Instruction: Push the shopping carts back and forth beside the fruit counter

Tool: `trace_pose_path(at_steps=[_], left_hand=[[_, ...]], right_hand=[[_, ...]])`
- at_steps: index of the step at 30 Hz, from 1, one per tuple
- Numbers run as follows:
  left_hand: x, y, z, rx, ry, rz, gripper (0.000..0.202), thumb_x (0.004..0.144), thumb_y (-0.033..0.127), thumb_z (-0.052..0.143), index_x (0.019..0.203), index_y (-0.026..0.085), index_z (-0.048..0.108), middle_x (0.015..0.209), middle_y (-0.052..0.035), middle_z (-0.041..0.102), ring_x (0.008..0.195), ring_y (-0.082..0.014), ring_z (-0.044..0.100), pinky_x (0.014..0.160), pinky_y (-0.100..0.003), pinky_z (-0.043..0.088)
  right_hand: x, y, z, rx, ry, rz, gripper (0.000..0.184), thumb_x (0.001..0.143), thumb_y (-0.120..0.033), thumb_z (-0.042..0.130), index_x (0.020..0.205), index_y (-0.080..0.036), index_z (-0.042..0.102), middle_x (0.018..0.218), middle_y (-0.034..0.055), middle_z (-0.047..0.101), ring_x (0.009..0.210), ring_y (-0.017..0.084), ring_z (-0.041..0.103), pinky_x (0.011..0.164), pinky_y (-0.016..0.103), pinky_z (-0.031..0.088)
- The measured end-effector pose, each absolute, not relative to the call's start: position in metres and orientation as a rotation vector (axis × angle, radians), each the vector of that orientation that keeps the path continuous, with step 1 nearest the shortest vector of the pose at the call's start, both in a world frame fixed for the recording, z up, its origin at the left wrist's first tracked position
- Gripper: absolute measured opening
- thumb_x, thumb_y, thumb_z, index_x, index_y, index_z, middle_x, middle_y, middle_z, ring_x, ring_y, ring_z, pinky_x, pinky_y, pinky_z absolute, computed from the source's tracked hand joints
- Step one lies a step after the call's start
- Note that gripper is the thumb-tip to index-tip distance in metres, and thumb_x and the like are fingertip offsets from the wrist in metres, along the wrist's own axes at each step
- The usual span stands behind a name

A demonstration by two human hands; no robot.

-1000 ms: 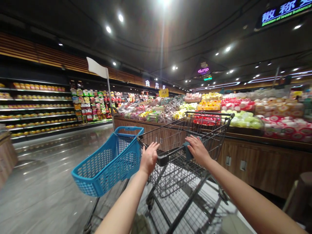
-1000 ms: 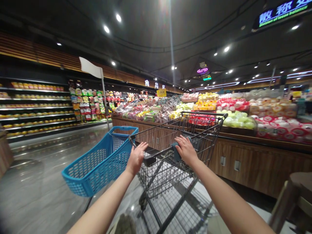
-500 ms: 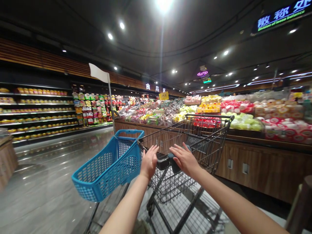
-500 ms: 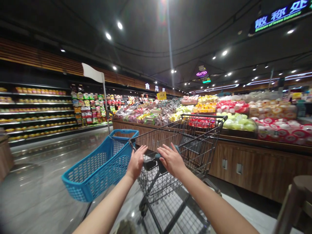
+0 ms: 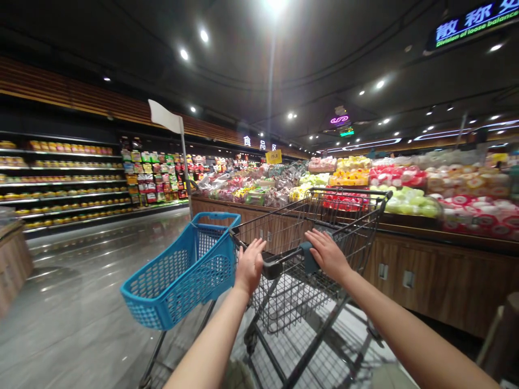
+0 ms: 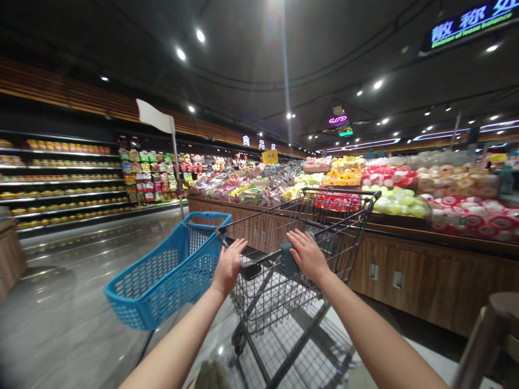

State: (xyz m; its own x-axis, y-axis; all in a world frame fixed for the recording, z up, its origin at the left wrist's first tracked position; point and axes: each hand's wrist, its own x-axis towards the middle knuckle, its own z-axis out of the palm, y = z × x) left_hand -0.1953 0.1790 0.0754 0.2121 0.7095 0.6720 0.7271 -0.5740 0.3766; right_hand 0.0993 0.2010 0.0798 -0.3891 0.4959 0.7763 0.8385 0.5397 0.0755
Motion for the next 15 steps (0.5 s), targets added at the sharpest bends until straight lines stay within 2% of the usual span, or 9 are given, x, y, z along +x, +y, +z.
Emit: trace_pose_path(at_steps=[3,5,10,15], left_hand=[[-0.194,0.178,0.075,-2.418,-1.434,-1.359,0.052,0.095,0.031,0.021,0.136,0.022,0.052,0.148,-0.0069,0.048,0.142,-0.0220,0.034,0.117,-0.059,0.012],[-0.194,0.178,0.074,-2.417,-1.421,-1.370,0.052,0.095,0.031,0.021,0.136,0.022,0.052,0.147,-0.0070,0.049,0.142,-0.0223,0.035,0.117,-0.059,0.013],[-0.195,0.180,0.071,-2.409,-1.406,-1.402,0.053,0.096,0.032,0.021,0.137,0.023,0.052,0.147,-0.0070,0.049,0.142,-0.0228,0.035,0.117,-0.060,0.013],[-0.194,0.180,0.071,-2.384,-1.414,-1.417,0.053,0.095,0.030,0.022,0.137,0.024,0.052,0.147,-0.0064,0.049,0.142,-0.0231,0.035,0.117,-0.060,0.014]], right_hand=[[0.097,0.199,0.091,-1.106,-2.099,-0.584,0.044,0.100,-0.041,0.037,0.136,-0.021,0.052,0.126,0.0083,0.064,0.118,0.022,0.056,0.107,0.046,0.038],[0.092,0.200,0.094,-1.080,-2.111,-0.576,0.043,0.100,-0.042,0.038,0.133,-0.022,0.055,0.122,0.0084,0.066,0.116,0.023,0.057,0.104,0.045,0.039],[0.076,0.204,0.089,-1.093,-2.019,-0.536,0.037,0.101,-0.037,0.034,0.119,-0.023,0.064,0.118,0.0058,0.068,0.118,0.022,0.057,0.111,0.050,0.030],[0.044,0.183,0.089,-0.959,-2.144,-0.473,0.037,0.100,-0.038,0.036,0.127,-0.026,0.059,0.127,0.0041,0.065,0.126,0.020,0.052,0.113,0.047,0.028]])
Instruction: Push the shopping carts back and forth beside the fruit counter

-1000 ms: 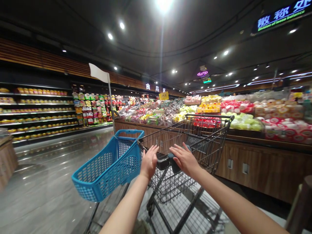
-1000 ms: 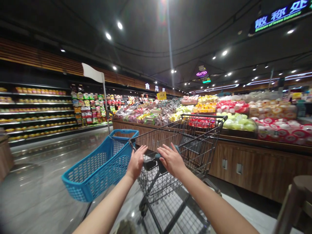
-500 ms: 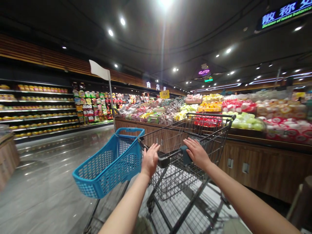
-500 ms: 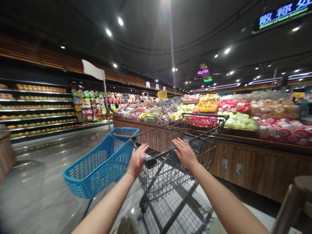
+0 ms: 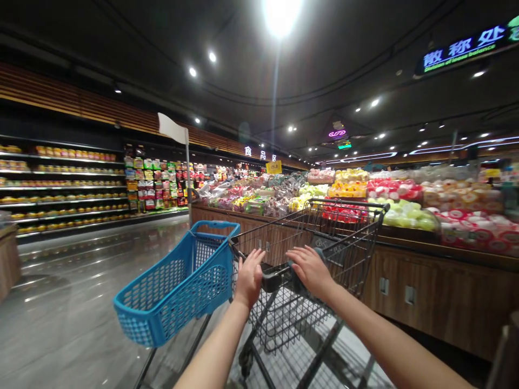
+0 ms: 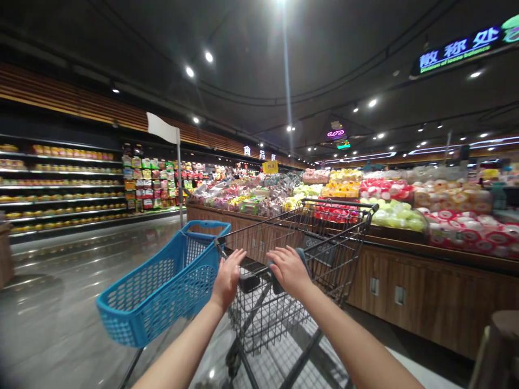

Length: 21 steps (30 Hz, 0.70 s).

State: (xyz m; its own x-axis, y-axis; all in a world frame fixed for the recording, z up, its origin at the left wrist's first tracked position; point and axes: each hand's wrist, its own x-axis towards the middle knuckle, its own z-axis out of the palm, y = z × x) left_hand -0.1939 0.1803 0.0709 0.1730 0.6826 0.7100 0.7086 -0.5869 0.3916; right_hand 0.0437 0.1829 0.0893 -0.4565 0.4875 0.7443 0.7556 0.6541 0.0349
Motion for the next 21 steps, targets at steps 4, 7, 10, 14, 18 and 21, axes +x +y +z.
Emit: trace_pose_path(at_steps=[4,7,10,14,18,21], left_hand=[[-0.195,0.179,0.071,-2.396,-1.417,-1.380,0.053,0.095,0.030,0.022,0.138,0.024,0.052,0.148,-0.0072,0.048,0.142,-0.0237,0.035,0.116,-0.060,0.016],[-0.197,0.179,0.071,-2.409,-1.427,-1.321,0.052,0.096,0.030,0.021,0.138,0.023,0.052,0.148,-0.0076,0.047,0.142,-0.0236,0.035,0.116,-0.061,0.016],[-0.199,0.180,0.071,-2.411,-1.440,-1.288,0.052,0.096,0.031,0.021,0.137,0.024,0.052,0.148,-0.0079,0.048,0.142,-0.0240,0.035,0.116,-0.062,0.014],[-0.197,0.180,0.073,-2.424,-1.445,-1.305,0.051,0.096,0.030,0.022,0.137,0.025,0.053,0.149,-0.0068,0.047,0.142,-0.0233,0.035,0.116,-0.061,0.012],[-0.196,0.180,0.073,-2.429,-1.438,-1.338,0.052,0.095,0.031,0.022,0.137,0.026,0.053,0.148,-0.0059,0.048,0.142,-0.0233,0.035,0.116,-0.061,0.012],[-0.195,0.180,0.072,-2.408,-1.440,-1.372,0.053,0.095,0.031,0.020,0.138,0.025,0.051,0.149,-0.0063,0.047,0.142,-0.0229,0.034,0.117,-0.060,0.013]], right_hand=[[0.017,0.171,0.089,-0.872,-2.191,-0.441,0.037,0.101,-0.037,0.035,0.125,-0.028,0.061,0.126,0.0028,0.066,0.124,0.019,0.053,0.110,0.044,0.032],[0.017,0.174,0.090,-0.840,-2.194,-0.454,0.037,0.101,-0.038,0.035,0.122,-0.027,0.062,0.124,0.0026,0.067,0.121,0.019,0.055,0.108,0.043,0.035],[0.037,0.183,0.092,-0.857,-2.178,-0.472,0.035,0.101,-0.037,0.036,0.120,-0.026,0.063,0.121,0.0019,0.068,0.120,0.017,0.056,0.114,0.045,0.029],[0.078,0.199,0.094,-1.023,-2.076,-0.477,0.038,0.102,-0.036,0.032,0.116,-0.026,0.066,0.119,0.0026,0.069,0.122,0.019,0.055,0.116,0.054,0.021],[0.110,0.212,0.094,-1.155,-2.025,-0.478,0.041,0.101,-0.037,0.029,0.112,-0.026,0.067,0.116,0.0035,0.069,0.122,0.021,0.055,0.114,0.057,0.023],[0.115,0.215,0.093,-1.195,-2.012,-0.453,0.042,0.101,-0.037,0.028,0.107,-0.026,0.068,0.113,0.0034,0.069,0.120,0.021,0.055,0.114,0.056,0.024]])
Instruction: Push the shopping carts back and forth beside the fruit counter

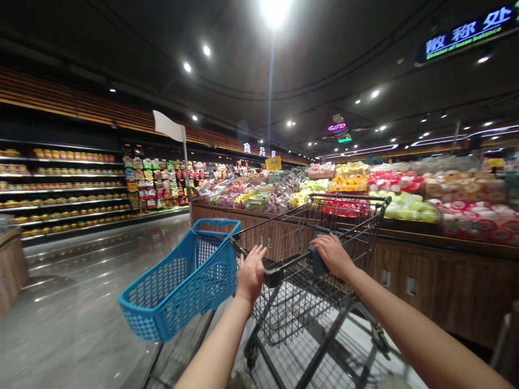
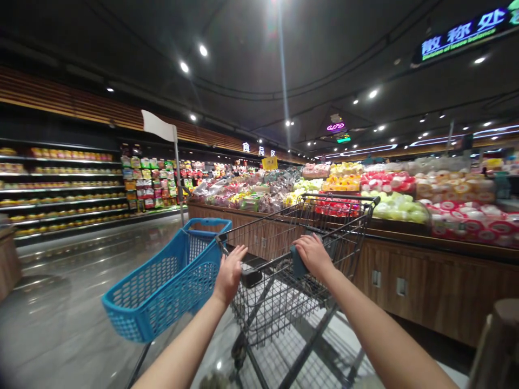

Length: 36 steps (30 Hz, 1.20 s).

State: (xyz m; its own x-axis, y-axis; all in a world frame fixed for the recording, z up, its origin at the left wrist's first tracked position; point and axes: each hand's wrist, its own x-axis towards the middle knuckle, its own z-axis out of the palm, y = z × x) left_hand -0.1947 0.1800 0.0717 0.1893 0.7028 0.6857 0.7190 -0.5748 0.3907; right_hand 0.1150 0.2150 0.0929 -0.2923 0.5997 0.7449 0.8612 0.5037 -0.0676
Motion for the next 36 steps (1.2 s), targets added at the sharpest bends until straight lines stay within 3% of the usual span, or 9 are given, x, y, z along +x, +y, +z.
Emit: trace_pose_path(at_steps=[5,12,22,36], left_hand=[[-0.194,0.181,0.069,-2.385,-1.427,-1.411,0.054,0.095,0.030,0.020,0.139,0.023,0.050,0.148,-0.0074,0.047,0.142,-0.0229,0.034,0.117,-0.059,0.015],[-0.194,0.181,0.070,-2.394,-1.446,-1.415,0.054,0.095,0.029,0.020,0.139,0.022,0.050,0.149,-0.0075,0.046,0.143,-0.0229,0.033,0.117,-0.059,0.014],[-0.196,0.180,0.070,-2.419,-1.468,-1.375,0.054,0.095,0.033,0.020,0.139,0.022,0.050,0.150,-0.0075,0.045,0.143,-0.0223,0.032,0.117,-0.059,0.012],[-0.193,0.179,0.067,-2.359,-1.418,-1.455,0.052,0.095,0.028,0.023,0.138,0.023,0.051,0.147,-0.0075,0.049,0.141,-0.0229,0.036,0.116,-0.060,0.018]], right_hand=[[0.090,0.200,0.093,-1.169,-2.007,-0.426,0.041,0.102,-0.038,0.028,0.113,-0.028,0.066,0.112,0.0028,0.069,0.120,0.022,0.054,0.113,0.058,0.022],[0.027,0.168,0.094,-1.023,-2.122,-0.383,0.034,0.101,-0.034,0.034,0.117,-0.033,0.064,0.106,0.0004,0.070,0.110,0.018,0.057,0.114,0.050,0.023],[0.040,0.171,0.095,-0.946,-2.181,-0.375,0.032,0.101,-0.038,0.036,0.113,-0.026,0.063,0.105,0.0021,0.068,0.105,0.017,0.057,0.113,0.042,0.026],[0.082,0.199,0.084,-1.164,-1.958,-0.429,0.035,0.101,-0.034,0.031,0.104,-0.025,0.064,0.108,0.0037,0.067,0.114,0.021,0.054,0.114,0.052,0.021]])
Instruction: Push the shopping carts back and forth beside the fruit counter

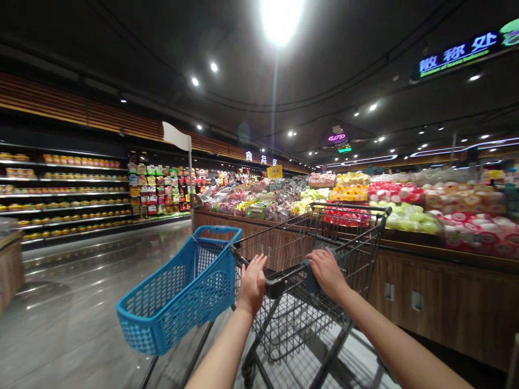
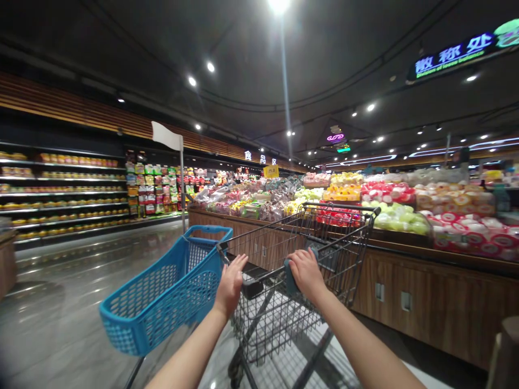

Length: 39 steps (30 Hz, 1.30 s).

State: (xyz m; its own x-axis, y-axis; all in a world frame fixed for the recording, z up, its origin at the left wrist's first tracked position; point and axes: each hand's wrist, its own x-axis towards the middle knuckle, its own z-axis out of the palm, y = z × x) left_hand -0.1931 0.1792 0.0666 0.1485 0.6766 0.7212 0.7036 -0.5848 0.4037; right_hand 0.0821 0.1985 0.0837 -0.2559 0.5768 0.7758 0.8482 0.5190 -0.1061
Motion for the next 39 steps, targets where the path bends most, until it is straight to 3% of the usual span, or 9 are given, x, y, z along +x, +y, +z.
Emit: trace_pose_path(at_steps=[10,18,29,39], left_hand=[[-0.193,0.181,0.063,-2.346,-1.399,-1.475,0.054,0.094,0.029,0.021,0.138,0.021,0.052,0.146,-0.0089,0.050,0.141,-0.0241,0.036,0.116,-0.060,0.019],[-0.192,0.179,0.065,-2.385,-1.424,-1.463,0.056,0.095,0.035,0.019,0.139,0.021,0.051,0.148,-0.0083,0.048,0.142,-0.0236,0.034,0.117,-0.059,0.016],[-0.189,0.177,0.066,-2.384,-1.414,-1.496,0.055,0.094,0.035,0.020,0.137,0.020,0.052,0.148,-0.0088,0.048,0.142,-0.0243,0.035,0.117,-0.059,0.016],[-0.184,0.171,0.066,-2.324,-1.418,-1.560,0.053,0.093,0.028,0.024,0.137,0.021,0.052,0.146,-0.0075,0.050,0.141,-0.0232,0.036,0.117,-0.057,0.017]], right_hand=[[0.022,0.160,0.083,-1.019,-2.065,-0.397,0.030,0.100,-0.034,0.037,0.116,-0.028,0.062,0.113,0.0032,0.068,0.114,0.021,0.054,0.115,0.052,0.021],[0.039,0.170,0.081,-0.942,-2.094,-0.392,0.034,0.099,-0.041,0.038,0.121,-0.027,0.060,0.116,0.0044,0.066,0.114,0.020,0.055,0.115,0.046,0.025],[0.100,0.205,0.083,-1.125,-1.936,-0.392,0.037,0.101,-0.042,0.032,0.104,-0.024,0.065,0.109,0.0049,0.068,0.112,0.021,0.056,0.114,0.052,0.023],[0.068,0.180,0.083,-1.121,-1.986,-0.396,0.037,0.101,-0.039,0.033,0.118,-0.027,0.063,0.118,0.0042,0.067,0.122,0.022,0.052,0.115,0.056,0.021]])
